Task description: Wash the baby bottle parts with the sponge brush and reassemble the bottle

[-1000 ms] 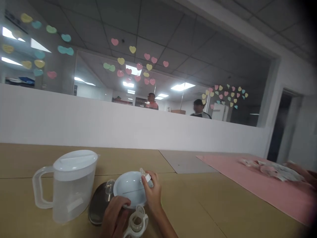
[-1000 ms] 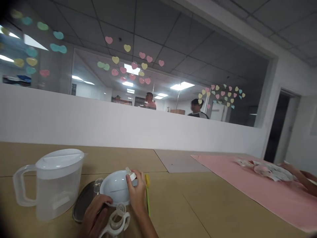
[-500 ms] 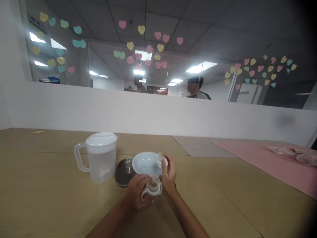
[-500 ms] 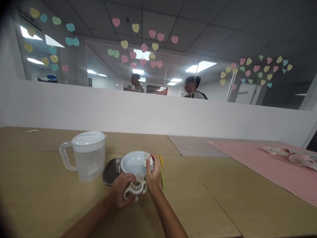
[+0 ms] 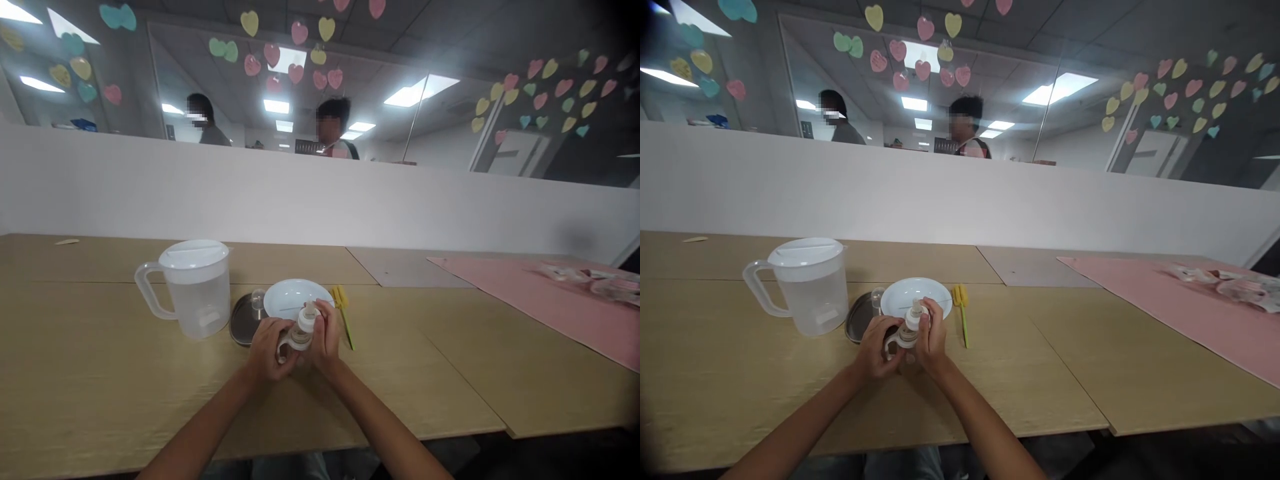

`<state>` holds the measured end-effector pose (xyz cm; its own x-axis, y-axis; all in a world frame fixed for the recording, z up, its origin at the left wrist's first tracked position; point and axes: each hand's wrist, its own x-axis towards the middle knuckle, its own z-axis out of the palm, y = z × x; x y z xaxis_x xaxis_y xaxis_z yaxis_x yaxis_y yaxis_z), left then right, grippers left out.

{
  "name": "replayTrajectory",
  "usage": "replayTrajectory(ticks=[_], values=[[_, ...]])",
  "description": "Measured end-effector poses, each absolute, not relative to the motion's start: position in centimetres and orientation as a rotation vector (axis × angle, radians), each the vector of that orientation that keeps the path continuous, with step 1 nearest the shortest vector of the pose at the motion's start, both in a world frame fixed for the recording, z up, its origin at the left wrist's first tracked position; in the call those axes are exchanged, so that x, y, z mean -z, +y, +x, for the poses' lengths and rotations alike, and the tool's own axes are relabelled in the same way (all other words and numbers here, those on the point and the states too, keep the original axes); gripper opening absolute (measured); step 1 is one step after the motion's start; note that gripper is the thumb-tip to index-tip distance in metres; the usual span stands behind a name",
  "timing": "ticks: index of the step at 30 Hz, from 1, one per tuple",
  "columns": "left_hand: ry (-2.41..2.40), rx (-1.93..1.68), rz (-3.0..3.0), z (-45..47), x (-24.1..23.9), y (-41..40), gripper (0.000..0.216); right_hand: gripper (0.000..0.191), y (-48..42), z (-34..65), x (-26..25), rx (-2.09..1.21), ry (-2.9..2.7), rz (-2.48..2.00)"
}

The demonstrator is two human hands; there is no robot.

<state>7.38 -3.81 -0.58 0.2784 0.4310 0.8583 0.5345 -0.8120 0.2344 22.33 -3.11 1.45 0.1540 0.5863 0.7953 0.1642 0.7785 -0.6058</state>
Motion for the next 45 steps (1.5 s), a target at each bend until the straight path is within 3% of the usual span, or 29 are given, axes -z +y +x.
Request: replayTrajectory(ticks=[6, 13, 16, 20, 28, 45], values=[[-0.913, 1.532, -2.413, 7.3, 0.5, -4.0, 0.046, 0.03, -2.8, 22.3, -2.4, -0.509, -1.331, -0.678], [-0.924, 1.503, -2.421, 7.2, 0.5, -3.9, 0.042, 0.044, -2.1, 22.3, -3.0, -0.604, -1.387, -0.661], [-0.936, 1.507, -2.424, 7.2, 0.6, -3.9, 0.041, 0.04, -2.1, 22.3, -3.2, -0.611, -1.442, -0.697], [-0.97, 1.566, -2.388, 7.2, 0.8, -3.7, 0.04, 0.026, -2.5, 22.4, -3.2, -0.549, -1.503, -0.698], [-0.978, 1.554, -2.397, 7.3, 0.9, -3.5, 0.048, 0.022, -3.6, 23.0, -3.6, -0.46, -1.71, -0.645], [-0.979, 1.512, -2.504, 7.3, 0.7, -3.5, 0.056, 0.033, -3.8, 23.4, -3.5, -0.029, -1.807, -0.745]])
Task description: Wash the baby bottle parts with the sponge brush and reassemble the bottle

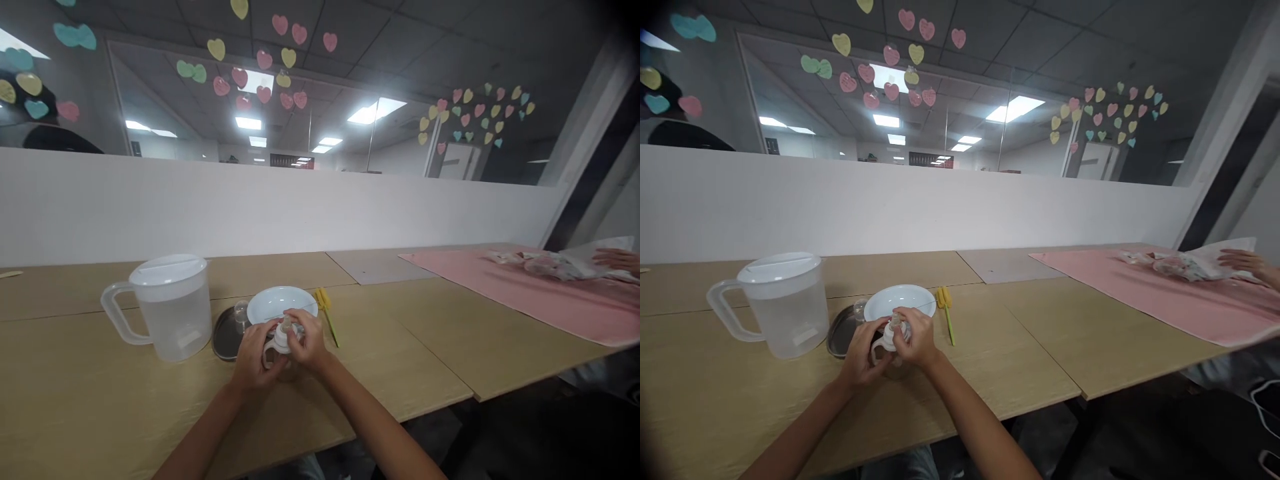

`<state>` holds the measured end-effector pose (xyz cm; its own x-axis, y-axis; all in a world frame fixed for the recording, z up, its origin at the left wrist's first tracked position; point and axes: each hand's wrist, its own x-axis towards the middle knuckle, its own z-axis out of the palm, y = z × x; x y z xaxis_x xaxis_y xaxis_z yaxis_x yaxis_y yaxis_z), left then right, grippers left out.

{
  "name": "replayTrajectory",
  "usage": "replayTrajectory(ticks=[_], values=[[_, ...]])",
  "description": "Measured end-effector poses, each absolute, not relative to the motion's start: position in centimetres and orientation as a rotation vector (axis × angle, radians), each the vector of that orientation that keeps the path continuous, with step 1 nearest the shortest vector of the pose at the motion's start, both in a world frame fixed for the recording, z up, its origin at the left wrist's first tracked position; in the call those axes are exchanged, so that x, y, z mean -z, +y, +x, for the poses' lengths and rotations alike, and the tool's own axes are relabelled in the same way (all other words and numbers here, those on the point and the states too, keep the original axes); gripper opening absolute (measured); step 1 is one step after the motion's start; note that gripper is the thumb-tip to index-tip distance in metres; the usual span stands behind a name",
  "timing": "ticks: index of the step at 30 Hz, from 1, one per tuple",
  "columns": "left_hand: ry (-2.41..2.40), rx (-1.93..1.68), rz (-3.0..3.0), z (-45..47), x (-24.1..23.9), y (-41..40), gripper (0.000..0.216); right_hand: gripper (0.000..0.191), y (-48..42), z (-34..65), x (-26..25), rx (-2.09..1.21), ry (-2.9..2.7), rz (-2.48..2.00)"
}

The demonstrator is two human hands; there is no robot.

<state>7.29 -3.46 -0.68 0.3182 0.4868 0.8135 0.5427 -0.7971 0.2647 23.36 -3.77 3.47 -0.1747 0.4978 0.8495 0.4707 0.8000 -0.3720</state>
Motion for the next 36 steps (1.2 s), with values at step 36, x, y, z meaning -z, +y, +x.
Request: replayTrajectory(ticks=[36], values=[[-1.242, 1.649, -2.463, 8.7, 0.0, -4.4, 0.047, 0.045, -5.8, 25.5, -3.9, -0.799, -1.675, -0.743]])
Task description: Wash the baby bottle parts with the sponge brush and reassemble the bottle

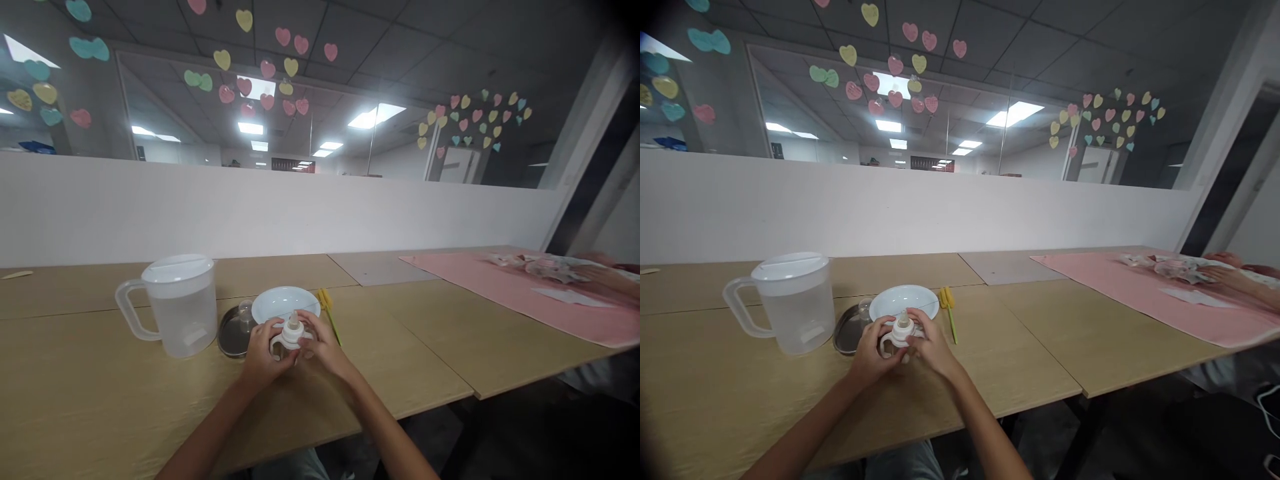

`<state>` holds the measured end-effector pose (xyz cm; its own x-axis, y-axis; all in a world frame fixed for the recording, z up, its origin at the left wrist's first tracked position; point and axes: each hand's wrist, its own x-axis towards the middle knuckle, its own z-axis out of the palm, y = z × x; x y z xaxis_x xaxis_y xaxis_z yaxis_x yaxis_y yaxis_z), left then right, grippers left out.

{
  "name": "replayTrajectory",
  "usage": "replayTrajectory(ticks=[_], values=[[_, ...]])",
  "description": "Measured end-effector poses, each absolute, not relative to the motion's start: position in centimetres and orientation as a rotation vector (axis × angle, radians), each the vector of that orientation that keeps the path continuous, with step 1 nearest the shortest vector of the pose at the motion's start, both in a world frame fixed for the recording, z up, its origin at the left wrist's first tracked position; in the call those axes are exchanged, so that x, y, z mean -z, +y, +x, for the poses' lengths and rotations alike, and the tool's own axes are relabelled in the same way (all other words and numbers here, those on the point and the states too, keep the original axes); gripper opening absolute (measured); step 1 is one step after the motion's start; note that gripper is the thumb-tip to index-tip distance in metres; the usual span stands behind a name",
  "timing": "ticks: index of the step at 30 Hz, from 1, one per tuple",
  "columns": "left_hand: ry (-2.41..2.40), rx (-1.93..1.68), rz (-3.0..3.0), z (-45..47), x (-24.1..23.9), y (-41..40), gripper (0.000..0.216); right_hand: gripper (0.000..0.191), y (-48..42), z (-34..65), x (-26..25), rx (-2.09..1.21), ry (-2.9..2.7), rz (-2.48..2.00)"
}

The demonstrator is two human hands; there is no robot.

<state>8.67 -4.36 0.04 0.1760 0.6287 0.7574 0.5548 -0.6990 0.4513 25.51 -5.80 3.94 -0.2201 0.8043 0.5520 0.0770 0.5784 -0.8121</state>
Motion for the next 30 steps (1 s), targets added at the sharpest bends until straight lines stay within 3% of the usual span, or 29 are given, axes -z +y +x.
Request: replayTrajectory(ticks=[4, 7, 11, 16, 20, 25, 28, 30], values=[[1.179, -1.514, 2.329, 8.7, -0.1, -4.3, 0.054, 0.065, -4.3, 26.5, -5.5, -1.231, -1.698, -0.749], [1.2, -1.494, 2.336, 8.8, -0.2, -4.4, 0.054, 0.062, -3.7, 26.3, -5.9, -1.25, -1.736, -0.815], [1.232, -1.522, 2.351, 9.1, -0.2, -4.7, 0.051, 0.04, -4.9, 25.0, -5.4, -0.889, -1.829, -0.886], [1.238, -1.535, 2.35, 9.3, 0.2, -4.6, 0.047, 0.044, -8.7, 23.1, -3.1, -0.147, -1.778, -1.146], [1.209, -1.55, 2.33, 9.2, 0.2, -4.8, 0.047, 0.041, -11.3, 22.0, -1.2, 0.208, -1.721, -1.216], [1.219, -1.513, 2.306, 9.4, 0.1, -5.1, 0.046, 0.029, -12.4, 21.1, -1.9, 0.293, -1.708, -1.23], [1.223, -1.518, 2.301, 9.6, 0.1, -5.0, 0.047, 0.027, -11.6, 21.6, -3.7, 0.175, -1.698, -1.235], [1.22, -1.516, 2.307, 9.7, 0.0, -5.0, 0.05, 0.035, -10.5, 22.3, -5.0, 0.01, -1.667, -1.214]])
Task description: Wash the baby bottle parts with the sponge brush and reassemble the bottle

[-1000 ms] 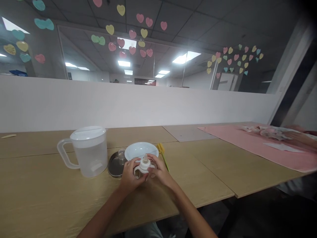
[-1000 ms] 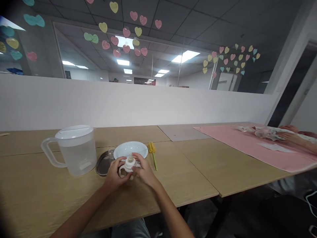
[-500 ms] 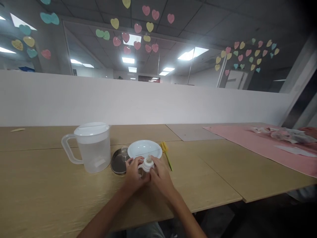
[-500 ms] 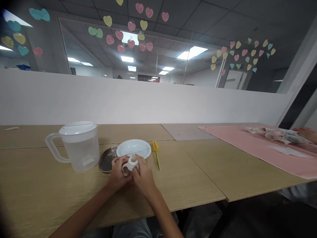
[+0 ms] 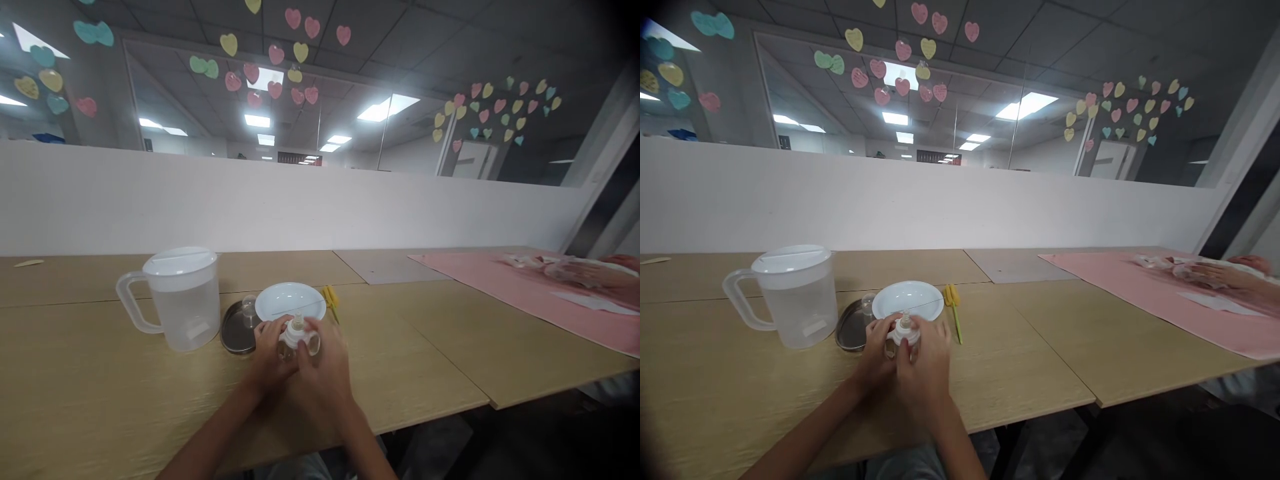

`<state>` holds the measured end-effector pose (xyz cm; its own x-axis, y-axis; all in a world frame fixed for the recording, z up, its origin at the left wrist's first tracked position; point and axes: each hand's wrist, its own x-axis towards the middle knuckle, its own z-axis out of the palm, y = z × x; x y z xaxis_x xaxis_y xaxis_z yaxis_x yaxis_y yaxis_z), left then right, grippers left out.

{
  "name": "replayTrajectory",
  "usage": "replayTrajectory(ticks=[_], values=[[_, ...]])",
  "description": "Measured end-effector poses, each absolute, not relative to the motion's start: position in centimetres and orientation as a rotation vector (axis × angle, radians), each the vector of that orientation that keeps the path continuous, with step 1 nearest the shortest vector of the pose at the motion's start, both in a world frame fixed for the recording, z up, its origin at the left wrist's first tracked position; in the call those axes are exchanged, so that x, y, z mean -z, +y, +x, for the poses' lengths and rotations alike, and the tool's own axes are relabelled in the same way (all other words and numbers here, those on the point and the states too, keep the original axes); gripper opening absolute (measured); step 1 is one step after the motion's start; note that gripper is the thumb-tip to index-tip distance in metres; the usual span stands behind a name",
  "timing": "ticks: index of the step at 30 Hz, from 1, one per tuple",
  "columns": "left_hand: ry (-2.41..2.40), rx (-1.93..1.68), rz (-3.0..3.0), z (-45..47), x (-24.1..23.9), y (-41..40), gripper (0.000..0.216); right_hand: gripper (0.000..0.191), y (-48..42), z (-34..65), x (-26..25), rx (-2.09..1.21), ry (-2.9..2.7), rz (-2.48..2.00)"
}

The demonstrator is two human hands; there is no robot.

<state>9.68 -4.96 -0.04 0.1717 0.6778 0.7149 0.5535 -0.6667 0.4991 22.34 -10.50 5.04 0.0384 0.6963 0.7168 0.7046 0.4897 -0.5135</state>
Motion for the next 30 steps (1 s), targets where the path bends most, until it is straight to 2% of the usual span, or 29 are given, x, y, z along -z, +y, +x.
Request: replayTrajectory(ticks=[2, 4, 6, 9, 12, 15, 17, 19, 26, 30], values=[[1.234, -1.509, 2.303, 9.7, -0.1, -5.0, 0.052, 0.054, -9.4, 23.0, -5.9, -0.243, -1.691, -1.131], [1.241, -1.5, 2.304, 9.8, -0.2, -5.0, 0.052, 0.061, -8.5, 23.1, -6.1, -0.48, -1.746, -1.067], [1.249, -1.514, 2.296, 9.8, -0.1, -4.9, 0.055, 0.058, -8.2, 22.6, -5.6, -0.479, -1.728, -1.116], [1.233, -1.57, 2.29, 9.8, 0.4, -4.7, 0.064, 0.052, -8.3, 21.2, -4.9, -0.253, -1.629, -1.286], [1.192, -1.592, 2.32, 9.8, 0.8, -4.6, 0.067, 0.055, -8.1, 21.1, -5.3, -0.169, -1.614, -1.389], [1.232, -1.601, 2.289, 9.9, 0.7, -4.7, 0.067, 0.067, -7.3, 22.8, -6.5, -0.39, -1.741, -1.345], [1.253, -1.618, 2.266, 10.0, 0.5, -4.9, 0.064, 0.066, -6.8, 23.9, -7.1, -0.665, -1.822, -1.243], [1.27, -1.631, 2.237, 10.2, 0.3, -5.1, 0.06, 0.066, -6.6, 24.4, -7.3, -0.742, -1.774, -1.221], [1.255, -1.578, 2.234, 9.8, 0.4, -4.8, 0.061, 0.039, -8.0, 22.4, -5.9, -0.302, -1.62, -1.339], [1.21, -1.515, 2.407, 9.0, 0.1, -4.6, 0.062, 0.043, -8.6, 22.2, -5.2, -0.177, -1.621, -1.323]])
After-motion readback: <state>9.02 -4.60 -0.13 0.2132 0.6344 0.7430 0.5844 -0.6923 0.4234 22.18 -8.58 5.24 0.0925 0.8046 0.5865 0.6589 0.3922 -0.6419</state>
